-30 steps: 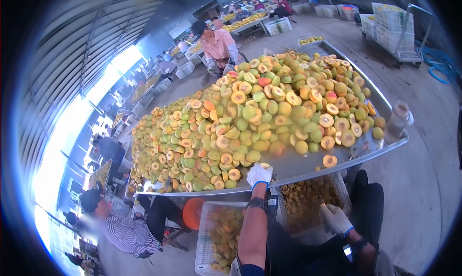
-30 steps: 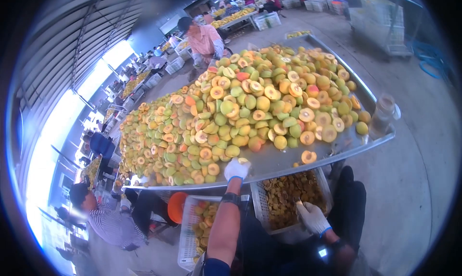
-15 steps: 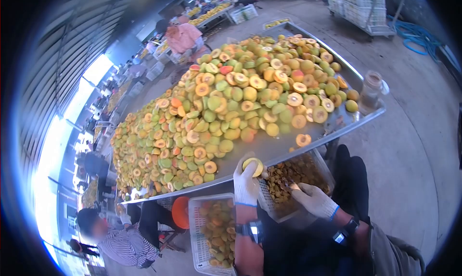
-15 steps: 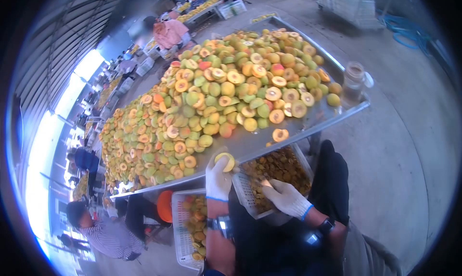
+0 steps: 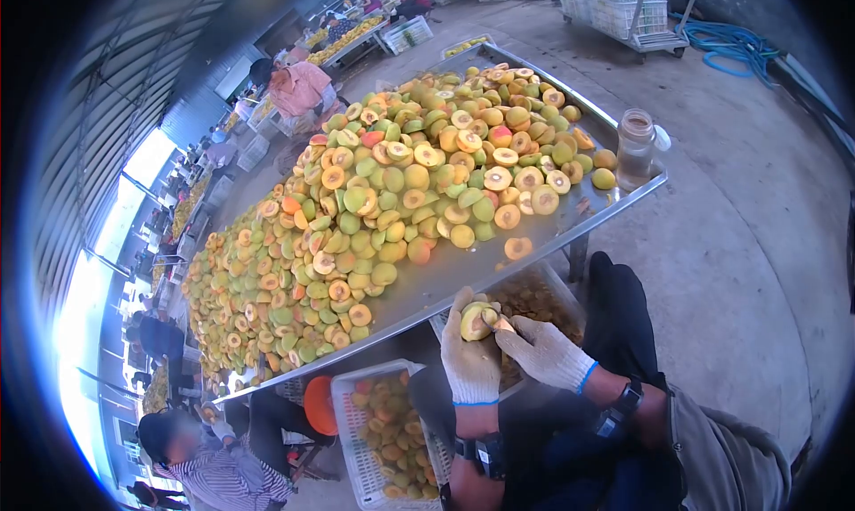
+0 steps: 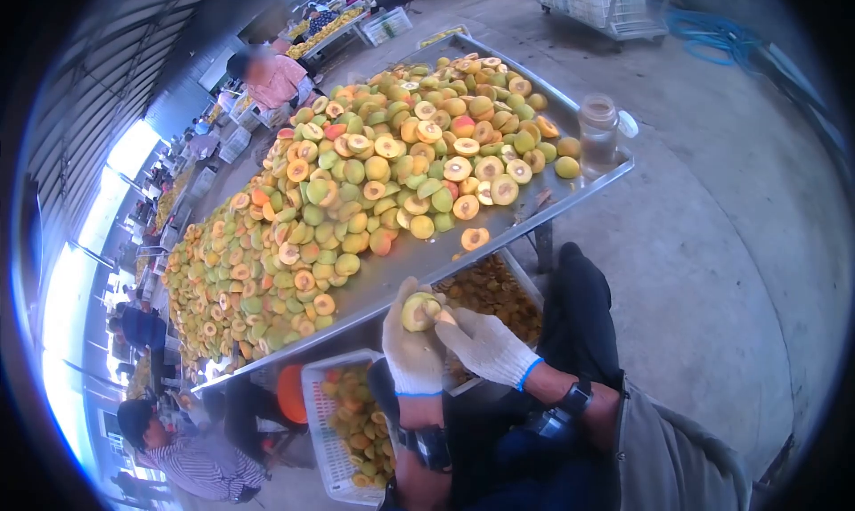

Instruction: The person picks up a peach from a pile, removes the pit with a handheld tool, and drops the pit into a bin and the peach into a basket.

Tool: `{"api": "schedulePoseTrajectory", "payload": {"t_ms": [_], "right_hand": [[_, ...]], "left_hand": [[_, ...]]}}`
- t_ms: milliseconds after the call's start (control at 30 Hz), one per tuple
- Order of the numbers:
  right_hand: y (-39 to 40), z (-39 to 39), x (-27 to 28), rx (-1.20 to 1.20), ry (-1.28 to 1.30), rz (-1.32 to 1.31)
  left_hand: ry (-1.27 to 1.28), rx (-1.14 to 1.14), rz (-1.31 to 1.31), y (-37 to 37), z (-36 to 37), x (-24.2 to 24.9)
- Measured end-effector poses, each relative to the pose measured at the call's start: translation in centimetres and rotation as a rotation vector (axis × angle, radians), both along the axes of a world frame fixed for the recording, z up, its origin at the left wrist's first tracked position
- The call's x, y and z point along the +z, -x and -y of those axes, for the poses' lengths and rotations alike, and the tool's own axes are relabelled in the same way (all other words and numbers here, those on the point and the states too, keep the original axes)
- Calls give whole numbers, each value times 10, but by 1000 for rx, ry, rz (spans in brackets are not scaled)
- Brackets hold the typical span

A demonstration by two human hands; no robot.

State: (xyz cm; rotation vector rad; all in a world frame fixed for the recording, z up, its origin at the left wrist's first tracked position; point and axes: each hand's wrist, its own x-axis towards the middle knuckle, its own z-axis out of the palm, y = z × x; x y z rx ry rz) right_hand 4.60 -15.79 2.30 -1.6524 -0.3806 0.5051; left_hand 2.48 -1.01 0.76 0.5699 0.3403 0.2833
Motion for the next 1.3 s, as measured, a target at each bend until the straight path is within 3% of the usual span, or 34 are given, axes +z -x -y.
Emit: {"api": "schedulePoseTrajectory", "payload": {"t_ms": [167, 200, 267, 500, 567, 700, 1000, 1233, 1300], "right_hand": [[2, 0, -4, -44, 15, 110], [3, -1, -7, -61, -3, 130], [3, -2, -13, -57, 6, 128], [5, -10, -16, -34, 50, 116], [5, -12, -17, -15, 77, 114], [5, -10, 14, 22, 224, 100], [2, -9, 23, 113, 347, 121], [0, -4, -9, 132, 101, 137], [0, 1, 3, 238, 92, -97]], "left_hand": [[-419, 63, 13, 0, 17, 5], [-416, 63, 14, -1, 19, 8], [-168, 38, -32, -2, 22, 14], [-254, 76, -42, -5, 21, 13], [-272, 153, -237, -10, 23, 20], [-313, 233, -223, -12, 25, 21], [-317, 238, -229, -11, 20, 13], [-414, 164, -158, -5, 21, 25], [-419, 164, -140, -2, 20, 28]]}}
